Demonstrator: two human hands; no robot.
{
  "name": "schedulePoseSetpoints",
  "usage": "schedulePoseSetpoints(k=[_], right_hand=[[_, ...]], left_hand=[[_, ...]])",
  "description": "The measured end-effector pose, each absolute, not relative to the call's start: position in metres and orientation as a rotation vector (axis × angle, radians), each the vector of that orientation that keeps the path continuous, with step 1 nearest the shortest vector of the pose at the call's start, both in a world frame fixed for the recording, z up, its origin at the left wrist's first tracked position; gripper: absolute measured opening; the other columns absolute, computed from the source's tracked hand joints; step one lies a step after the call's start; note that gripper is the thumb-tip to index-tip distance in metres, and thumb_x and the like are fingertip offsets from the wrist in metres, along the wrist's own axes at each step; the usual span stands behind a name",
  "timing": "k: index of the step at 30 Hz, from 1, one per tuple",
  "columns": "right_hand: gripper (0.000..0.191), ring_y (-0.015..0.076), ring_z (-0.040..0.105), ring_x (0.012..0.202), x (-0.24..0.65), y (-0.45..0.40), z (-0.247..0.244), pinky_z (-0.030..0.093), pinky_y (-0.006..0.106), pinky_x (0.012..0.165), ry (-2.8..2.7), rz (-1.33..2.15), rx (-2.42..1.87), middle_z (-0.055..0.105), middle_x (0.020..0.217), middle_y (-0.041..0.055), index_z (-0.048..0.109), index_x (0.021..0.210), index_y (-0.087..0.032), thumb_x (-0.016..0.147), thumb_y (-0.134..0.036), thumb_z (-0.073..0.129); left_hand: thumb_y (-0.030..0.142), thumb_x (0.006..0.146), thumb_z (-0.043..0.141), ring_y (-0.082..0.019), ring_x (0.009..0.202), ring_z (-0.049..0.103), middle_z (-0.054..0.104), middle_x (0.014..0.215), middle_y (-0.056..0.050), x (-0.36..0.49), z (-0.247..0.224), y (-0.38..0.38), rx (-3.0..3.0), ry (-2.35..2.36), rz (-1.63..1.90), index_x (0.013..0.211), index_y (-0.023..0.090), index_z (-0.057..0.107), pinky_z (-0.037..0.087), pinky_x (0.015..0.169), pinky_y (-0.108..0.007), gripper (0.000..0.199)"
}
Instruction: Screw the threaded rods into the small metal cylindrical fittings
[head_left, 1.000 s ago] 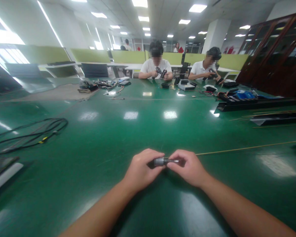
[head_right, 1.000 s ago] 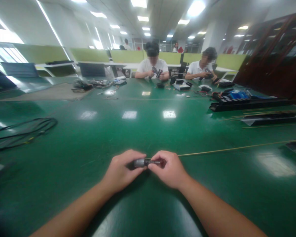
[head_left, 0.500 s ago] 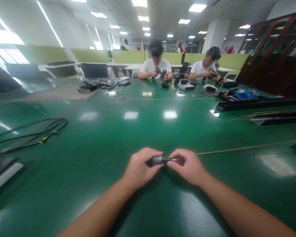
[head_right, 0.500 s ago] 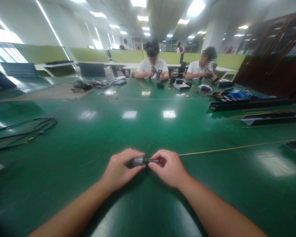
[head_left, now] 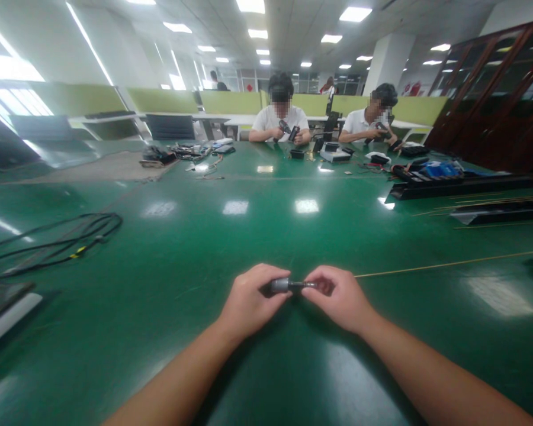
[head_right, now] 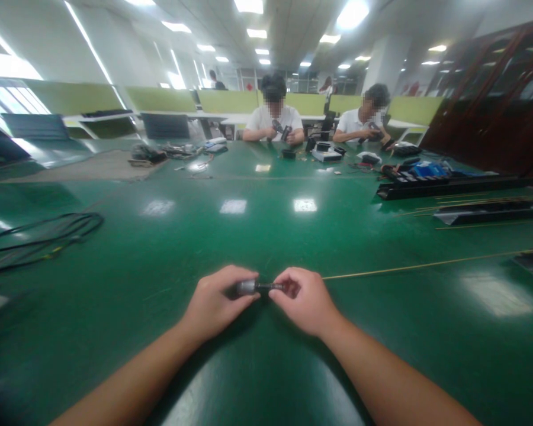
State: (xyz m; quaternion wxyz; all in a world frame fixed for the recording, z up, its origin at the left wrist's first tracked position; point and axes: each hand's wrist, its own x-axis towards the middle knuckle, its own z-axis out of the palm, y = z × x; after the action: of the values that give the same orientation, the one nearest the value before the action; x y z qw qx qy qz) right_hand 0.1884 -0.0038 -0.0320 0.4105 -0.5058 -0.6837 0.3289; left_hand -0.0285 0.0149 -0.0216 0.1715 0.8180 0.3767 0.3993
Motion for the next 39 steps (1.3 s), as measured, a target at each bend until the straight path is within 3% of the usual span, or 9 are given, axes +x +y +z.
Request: schedulePoseSetpoints(k=[39], right_hand=[[0.009, 0.0143, 0.056, 0.061, 0.1906, -0.0029, -0.0335, 0.043, 0.024, 0.057, -1.664, 0.859, -1.286, 0.067, 0.071, 0.001, 0.07, 0.084, -0.017, 0.079, -0.024, 0.068]], left_hand=[[0.02, 0.077, 0.076, -0.018, 0.09, 0.068, 0.074, 0.099, -0.003, -0.0299, -0.0223, 0.0164, 2.299, 1.157, 1.165, 0.102, 0.023, 0.072, 0.053, 0.082, -0.028, 0.026]])
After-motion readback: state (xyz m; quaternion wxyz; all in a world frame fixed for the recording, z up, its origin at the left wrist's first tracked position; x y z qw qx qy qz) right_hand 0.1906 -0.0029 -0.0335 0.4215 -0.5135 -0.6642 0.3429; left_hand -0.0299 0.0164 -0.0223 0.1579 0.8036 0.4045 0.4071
